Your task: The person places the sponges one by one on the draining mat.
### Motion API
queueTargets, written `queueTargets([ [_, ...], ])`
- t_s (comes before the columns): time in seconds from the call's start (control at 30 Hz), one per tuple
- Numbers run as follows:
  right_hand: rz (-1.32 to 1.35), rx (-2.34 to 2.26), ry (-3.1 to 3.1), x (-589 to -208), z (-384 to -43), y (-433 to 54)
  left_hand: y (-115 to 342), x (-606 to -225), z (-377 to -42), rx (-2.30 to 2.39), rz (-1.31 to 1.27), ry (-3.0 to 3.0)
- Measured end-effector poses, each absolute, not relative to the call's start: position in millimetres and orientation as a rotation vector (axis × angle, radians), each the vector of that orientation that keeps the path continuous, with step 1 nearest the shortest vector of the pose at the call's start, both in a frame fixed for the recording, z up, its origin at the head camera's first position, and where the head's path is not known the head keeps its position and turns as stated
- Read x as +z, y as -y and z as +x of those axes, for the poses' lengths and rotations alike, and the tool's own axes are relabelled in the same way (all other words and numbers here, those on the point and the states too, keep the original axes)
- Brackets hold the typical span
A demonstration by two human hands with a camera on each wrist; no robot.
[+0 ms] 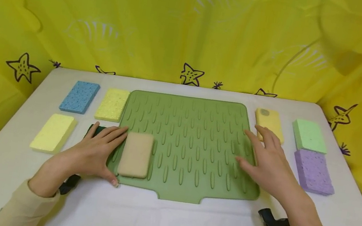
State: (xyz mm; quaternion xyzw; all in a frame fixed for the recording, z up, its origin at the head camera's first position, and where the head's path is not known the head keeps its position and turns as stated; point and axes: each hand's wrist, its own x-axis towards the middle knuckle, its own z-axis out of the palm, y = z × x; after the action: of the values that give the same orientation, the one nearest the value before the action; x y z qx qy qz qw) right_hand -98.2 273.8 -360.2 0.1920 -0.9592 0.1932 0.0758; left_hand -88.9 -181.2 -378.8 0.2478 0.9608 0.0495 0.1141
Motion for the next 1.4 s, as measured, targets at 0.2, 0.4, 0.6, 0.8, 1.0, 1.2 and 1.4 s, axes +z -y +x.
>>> queueTargets([
  [0.2, 0.516, 0.583, 2.874, -363.8, -98.4, -296.0, 181.4, -378.1, -89.5, 0.15, 0.713, -2.8],
  [0.4, 0.385, 0.583, 2.944, -366.2, -96.8, -318.1, 180.8, -378.7, -90.0, 0.158, 0.71, -2.797],
  [0.6, 0.288, 0.5, 2.976, -370.6, -95.7, -341.1, 180.3, -379.4, -90.4, 0.147, 0.714, -2.804],
  [0.8, 0.153, 0.404, 3.025, -372.1, -94.5, -360.1, 180.2, -378.9, -90.5, 0.16, 0.71, -2.798],
  [1.0, 0.071, 0.342, 3.084, -372.7, -94.9, -379.3, 180.2, -378.4, -90.1, 0.159, 0.699, -2.792],
  [1.2, -0.038, 0.336, 3.178, -376.7, -93.6, -397.1, 180.0, -378.0, -89.5, 0.154, 0.705, -2.798],
  [1.4, -0.17, 0.378, 3.261, -379.6, -89.3, -406.9, 179.4, -377.8, -89.9, 0.153, 0.701, -2.798],
])
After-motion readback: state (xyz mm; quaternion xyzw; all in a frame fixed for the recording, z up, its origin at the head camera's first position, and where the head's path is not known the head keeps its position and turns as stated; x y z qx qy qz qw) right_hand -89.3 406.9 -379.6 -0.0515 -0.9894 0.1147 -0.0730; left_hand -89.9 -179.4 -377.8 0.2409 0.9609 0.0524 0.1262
